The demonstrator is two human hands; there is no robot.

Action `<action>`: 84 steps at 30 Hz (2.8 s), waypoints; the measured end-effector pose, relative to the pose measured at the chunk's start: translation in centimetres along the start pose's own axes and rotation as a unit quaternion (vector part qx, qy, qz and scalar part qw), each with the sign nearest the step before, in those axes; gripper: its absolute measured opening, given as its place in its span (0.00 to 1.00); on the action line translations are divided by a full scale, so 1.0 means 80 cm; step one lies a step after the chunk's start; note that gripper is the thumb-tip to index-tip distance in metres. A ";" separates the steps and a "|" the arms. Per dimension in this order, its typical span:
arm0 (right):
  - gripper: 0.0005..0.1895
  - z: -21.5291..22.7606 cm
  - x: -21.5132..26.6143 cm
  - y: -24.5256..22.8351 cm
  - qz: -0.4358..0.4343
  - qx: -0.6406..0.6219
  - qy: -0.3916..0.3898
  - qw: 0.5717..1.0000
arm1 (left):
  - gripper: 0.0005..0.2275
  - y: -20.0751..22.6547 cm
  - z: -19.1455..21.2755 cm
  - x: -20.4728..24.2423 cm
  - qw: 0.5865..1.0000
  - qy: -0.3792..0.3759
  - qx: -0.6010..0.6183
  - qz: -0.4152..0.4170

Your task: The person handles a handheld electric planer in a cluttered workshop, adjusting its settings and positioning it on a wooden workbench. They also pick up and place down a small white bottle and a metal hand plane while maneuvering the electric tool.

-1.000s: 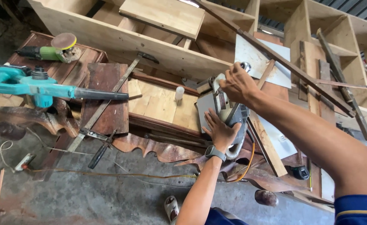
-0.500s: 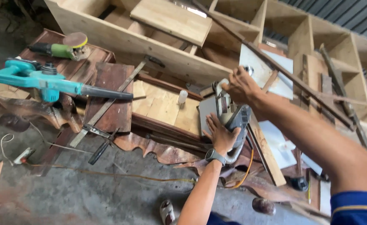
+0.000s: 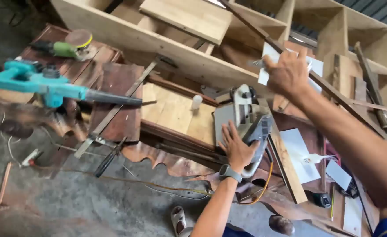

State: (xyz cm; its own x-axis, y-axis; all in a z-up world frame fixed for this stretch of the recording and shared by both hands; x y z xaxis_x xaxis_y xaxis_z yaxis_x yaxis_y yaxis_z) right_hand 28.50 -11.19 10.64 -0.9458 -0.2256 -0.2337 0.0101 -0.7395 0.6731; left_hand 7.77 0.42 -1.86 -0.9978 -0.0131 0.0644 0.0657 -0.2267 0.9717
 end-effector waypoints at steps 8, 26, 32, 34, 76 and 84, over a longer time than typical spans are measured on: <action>0.25 -0.039 0.177 0.002 -0.228 -0.461 -0.213 0.831 | 0.64 -0.005 0.019 -0.038 0.997 -0.060 0.025 -0.048; 0.25 -0.381 0.428 -0.045 -0.500 -0.403 -0.242 0.727 | 0.63 -0.036 0.019 -0.078 0.989 -0.036 -0.059 -0.133; 0.23 -0.395 0.395 -0.047 -0.469 -0.357 -0.246 0.770 | 0.62 -0.030 0.026 -0.069 0.989 -0.018 -0.049 -0.139; 0.27 -0.408 0.395 -0.046 -0.453 -0.368 -0.274 0.764 | 0.63 -0.031 0.025 -0.069 0.988 -0.015 -0.063 -0.143; 0.28 -0.343 0.461 0.083 -0.614 -0.579 -0.083 0.529 | 0.58 -0.037 0.021 -0.078 0.982 -0.049 -0.126 -0.135; 0.20 -0.113 0.413 -0.047 -0.439 -0.790 -0.050 0.426 | 0.23 -0.066 0.064 -0.123 0.956 -0.092 -0.102 -0.260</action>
State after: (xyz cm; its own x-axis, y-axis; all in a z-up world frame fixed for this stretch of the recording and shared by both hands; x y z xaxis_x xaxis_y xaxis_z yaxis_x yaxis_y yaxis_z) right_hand 0.14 -21.57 -5.95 -0.8186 0.5472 0.1746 -0.2302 -0.0340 -0.9726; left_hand 17.25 6.72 -6.46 -0.8773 0.3195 -0.3582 -0.4593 -0.3420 0.8198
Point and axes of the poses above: each hand's wrist, its own x-axis away from the middle knuckle, its own z-axis out of the back of the hand, y = z × x, the point moved 8 cm from there along -x, towards the middle knuckle, and after that the axes turned 10 degrees about -z, right-handed, at the moved point
